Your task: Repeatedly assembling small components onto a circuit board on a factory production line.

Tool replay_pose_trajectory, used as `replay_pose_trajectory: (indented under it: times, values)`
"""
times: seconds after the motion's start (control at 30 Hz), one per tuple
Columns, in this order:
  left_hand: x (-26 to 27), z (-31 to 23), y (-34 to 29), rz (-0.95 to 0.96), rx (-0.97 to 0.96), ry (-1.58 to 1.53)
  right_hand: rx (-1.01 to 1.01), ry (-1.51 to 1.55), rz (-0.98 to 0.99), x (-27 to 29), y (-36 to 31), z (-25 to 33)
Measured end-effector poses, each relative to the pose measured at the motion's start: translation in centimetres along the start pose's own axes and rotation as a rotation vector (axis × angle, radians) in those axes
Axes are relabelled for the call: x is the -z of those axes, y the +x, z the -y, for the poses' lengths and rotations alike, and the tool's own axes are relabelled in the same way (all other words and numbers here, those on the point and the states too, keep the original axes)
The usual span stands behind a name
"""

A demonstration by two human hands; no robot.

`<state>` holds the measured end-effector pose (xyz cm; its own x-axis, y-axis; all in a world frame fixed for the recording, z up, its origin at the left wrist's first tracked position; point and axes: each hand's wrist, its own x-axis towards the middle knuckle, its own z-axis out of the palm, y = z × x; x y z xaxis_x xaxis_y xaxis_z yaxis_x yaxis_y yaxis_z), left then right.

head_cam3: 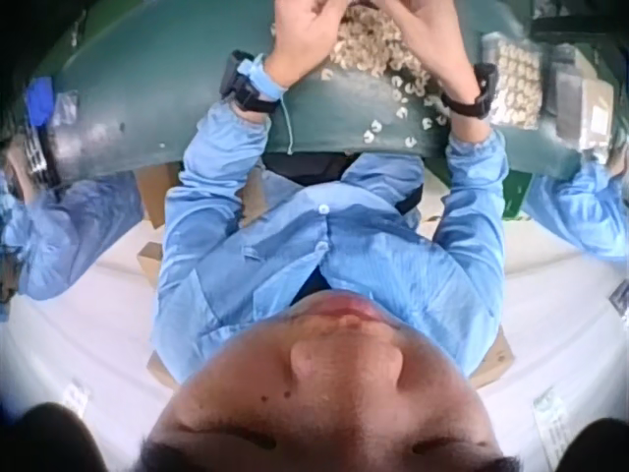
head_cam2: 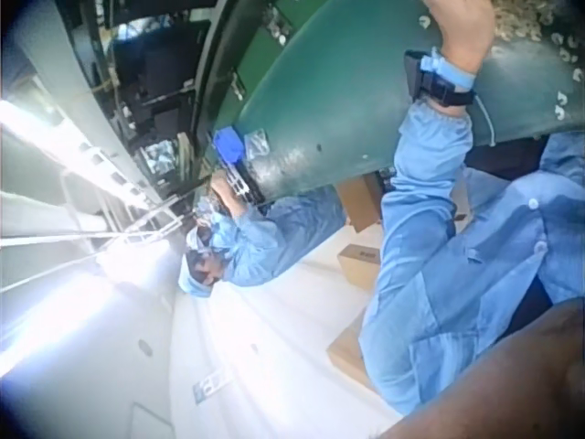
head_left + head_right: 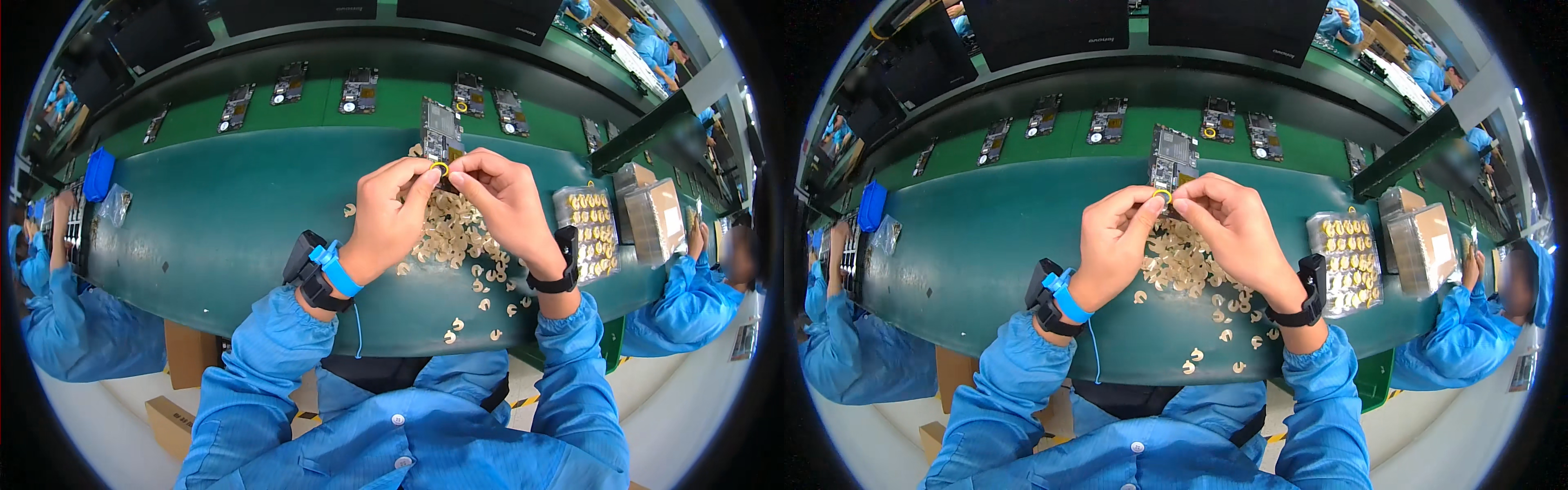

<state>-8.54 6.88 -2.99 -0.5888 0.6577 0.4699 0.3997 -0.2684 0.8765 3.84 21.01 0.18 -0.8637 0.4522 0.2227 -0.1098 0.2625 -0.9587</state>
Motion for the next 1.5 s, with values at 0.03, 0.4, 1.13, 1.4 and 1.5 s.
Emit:
replay_pose_trajectory:
  times: [0.03, 0.4, 1.13, 1.4, 1.5]
  values:
    - [0.1, 0.0, 0.1, 0.014, 0.032, 0.006, 0.050, -0.037, 0.001, 0.0, -0.1, -0.1]
    - [0.5, 0.1, 0.5, 0.160, 0.045, 0.142, 0.166, -0.177, -0.003, 1.0, 0.3, -1.5]
    - [0.4, 0.1, 0.8, 0.025, 0.180, -0.228, 0.059, 0.087, -0.082, 2.1, -0.7, -1.5]
    - [0.5, -0.3, 0.5, 0.114, 0.180, -0.110, -0.021, -0.286, -0.036, 2.8, -0.4, -1.1]
    - [0.5, -0.4, 0.4, 0.168, 0.165, -0.083, 0.173, -0.111, -0.039, 2.2, 0.0, -2.0]
